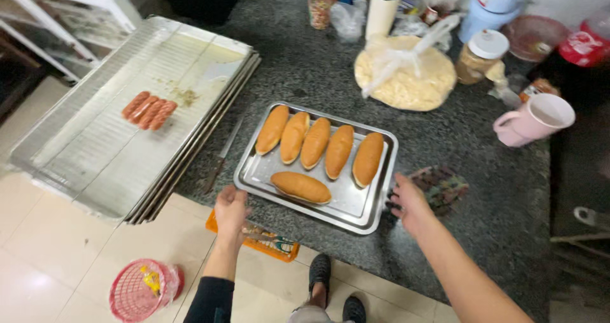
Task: The person slices hot dog buns lengthwise using a knife, places them on a tray, retrieves a tray of pre-assembled hot dogs from a display case, and applies a white sauce to the buns using a piping bag. The person also handles burger buns and places them on a tray.
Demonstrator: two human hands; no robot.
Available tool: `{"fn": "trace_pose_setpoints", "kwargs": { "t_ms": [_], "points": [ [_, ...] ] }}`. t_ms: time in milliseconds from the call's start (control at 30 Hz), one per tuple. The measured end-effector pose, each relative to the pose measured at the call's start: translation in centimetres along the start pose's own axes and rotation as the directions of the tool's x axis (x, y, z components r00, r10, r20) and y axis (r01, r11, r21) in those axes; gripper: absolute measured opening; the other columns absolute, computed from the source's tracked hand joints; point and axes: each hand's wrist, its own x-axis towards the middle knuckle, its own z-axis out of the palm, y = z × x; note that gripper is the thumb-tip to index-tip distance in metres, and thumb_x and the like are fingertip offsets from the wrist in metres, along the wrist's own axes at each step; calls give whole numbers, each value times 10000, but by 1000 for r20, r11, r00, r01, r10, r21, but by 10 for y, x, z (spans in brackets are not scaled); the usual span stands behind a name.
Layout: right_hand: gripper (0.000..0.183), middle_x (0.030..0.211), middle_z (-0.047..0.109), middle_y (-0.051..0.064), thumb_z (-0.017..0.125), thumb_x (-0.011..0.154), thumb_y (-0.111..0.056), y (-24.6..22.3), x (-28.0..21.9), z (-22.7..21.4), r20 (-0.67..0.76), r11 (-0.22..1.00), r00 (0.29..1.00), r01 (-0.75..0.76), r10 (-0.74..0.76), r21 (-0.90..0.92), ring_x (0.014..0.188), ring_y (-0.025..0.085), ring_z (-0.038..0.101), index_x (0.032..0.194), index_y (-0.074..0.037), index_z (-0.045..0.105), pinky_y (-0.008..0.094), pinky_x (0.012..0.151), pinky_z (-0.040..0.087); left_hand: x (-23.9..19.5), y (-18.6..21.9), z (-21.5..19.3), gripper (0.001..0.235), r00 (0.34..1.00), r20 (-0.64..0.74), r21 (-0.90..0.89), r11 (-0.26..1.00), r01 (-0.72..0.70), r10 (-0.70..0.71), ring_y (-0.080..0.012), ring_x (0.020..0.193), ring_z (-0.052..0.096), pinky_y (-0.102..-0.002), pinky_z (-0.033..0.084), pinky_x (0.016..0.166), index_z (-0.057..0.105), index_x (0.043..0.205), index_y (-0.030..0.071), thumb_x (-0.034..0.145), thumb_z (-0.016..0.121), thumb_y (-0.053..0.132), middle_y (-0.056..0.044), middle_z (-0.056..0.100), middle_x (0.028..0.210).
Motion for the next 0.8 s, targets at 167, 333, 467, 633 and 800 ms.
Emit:
{"fn": "trace_pose_setpoints", "kwargs": {
  "t_ms": [167, 333, 467, 633, 800],
  "points": [
    [611, 1401, 622, 84, 488, 959, -559, 30, 19, 18, 64, 998, 996, -66, 65, 1, 1289, 262, 515, 1396, -144, 587, 545, 1125, 306, 30, -35, 8, 488, 967, 157, -225, 946, 232, -200, -212, 899, 703, -414, 610, 789, 475, 1389, 31, 915, 574, 85, -105, 680, 1118],
    [569, 1432, 607, 104, 497, 979, -482, 43, 40, 24, 48, 930, 999, -6, -13, 369, 1331, 310, 568, 1392, -94, 559, 523, 1153, 430, 33, -36, 28, 377, 966, 117, -293, 922, 254, -229, -305, 792, 686, -441, 655, 666, 428, 1281, -72, 988, 570, 118, -189, 603, 1011],
    [612, 1445, 582, 73, 359, 1007, -501, 34, 48, 17, 1, 912, 999, 41, -46, 407, 1329, 273, 540, 1417, -95, 565, 480, 1148, 396, 4, -21, 16, 375, 956, 141, -262, 922, 286, -257, -341, 651, 709, -419, 600, 533, 390, 1293, -16, 1017, 504, 210, -265, 656, 911],
    [676, 1396, 618, 93, 293, 1052, -594, 19, 18, -3, 42, 912, 995, 62, -87, 406, 1303, 265, 558, 1364, -70, 585, 414, 1146, 376, -57, -19, -3, 364, 964, 155, -182, 953, 242, -215, -372, 629, 732, -435, 608, 507, 348, 1312, 19, 986, 470, 126, -242, 692, 837],
    [667, 1253, 672, 124, 333, 1041, -601, -11, -30, -13, 169, 938, 976, 75, -139, 338, 1155, 262, 614, 1231, -29, 620, 418, 1051, 461, -115, -22, -44, 346, 964, 132, -182, 950, 254, -232, -295, 585, 719, -372, 599, 509, 493, 1277, 10, 942, 521, 91, -221, 729, 826]
  ]
}}
